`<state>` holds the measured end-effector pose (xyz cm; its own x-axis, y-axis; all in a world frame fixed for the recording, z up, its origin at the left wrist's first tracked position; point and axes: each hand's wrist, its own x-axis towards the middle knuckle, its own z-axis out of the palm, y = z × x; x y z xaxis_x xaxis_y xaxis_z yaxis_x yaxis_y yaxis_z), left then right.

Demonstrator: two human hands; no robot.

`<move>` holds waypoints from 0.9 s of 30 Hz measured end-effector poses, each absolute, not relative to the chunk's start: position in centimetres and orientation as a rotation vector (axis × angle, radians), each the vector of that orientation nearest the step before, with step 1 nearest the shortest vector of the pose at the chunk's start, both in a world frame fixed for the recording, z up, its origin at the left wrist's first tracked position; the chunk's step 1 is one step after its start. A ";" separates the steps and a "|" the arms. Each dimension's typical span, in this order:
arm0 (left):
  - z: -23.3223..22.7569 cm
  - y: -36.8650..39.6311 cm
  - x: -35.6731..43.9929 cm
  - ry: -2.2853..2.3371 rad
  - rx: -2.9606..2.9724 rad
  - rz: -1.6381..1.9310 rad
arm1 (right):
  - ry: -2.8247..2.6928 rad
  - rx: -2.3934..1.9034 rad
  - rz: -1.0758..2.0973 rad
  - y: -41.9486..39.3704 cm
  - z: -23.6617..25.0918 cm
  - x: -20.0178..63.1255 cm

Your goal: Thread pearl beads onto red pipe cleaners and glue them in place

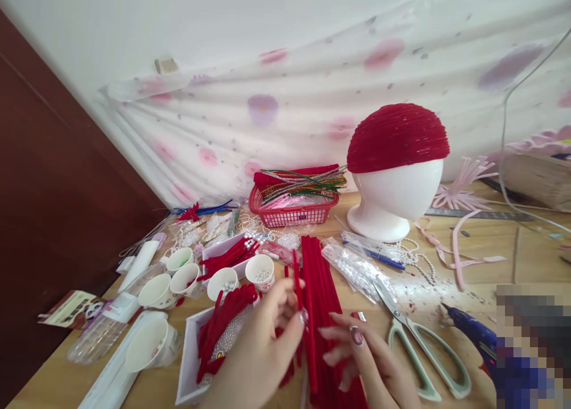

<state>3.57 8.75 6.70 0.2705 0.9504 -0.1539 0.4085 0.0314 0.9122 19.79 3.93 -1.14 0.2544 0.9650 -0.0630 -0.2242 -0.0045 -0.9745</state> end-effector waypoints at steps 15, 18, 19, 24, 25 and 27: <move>4.4 4.4 -5.3 1.454 1.647 0.551 | -0.965 -1.270 1.127 3.7 -1.1 17.1; 4.9 4.6 -8.4 1.680 1.655 0.600 | -0.910 -1.336 1.136 4.0 -1.4 16.7; 5.2 4.8 -9.0 1.725 1.662 0.613 | -0.858 -1.331 1.162 4.2 -1.4 16.4; 7.2 7.0 -10.3 1.831 1.739 0.683 | -0.759 -1.261 1.204 5.2 -0.5 15.4; 7.6 7.8 -10.4 1.868 1.767 0.683 | -0.758 -1.266 1.196 5.3 -0.2 15.3; 8.0 10.0 -10.4 1.949 1.860 0.588 | -0.746 -1.280 1.200 5.4 0.1 15.3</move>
<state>-10.36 9.98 8.02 -0.0500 0.9987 0.0125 0.8388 0.0352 0.5433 15.29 5.45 0.07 0.2693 0.9436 -0.1925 -0.2450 -0.1262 -0.9613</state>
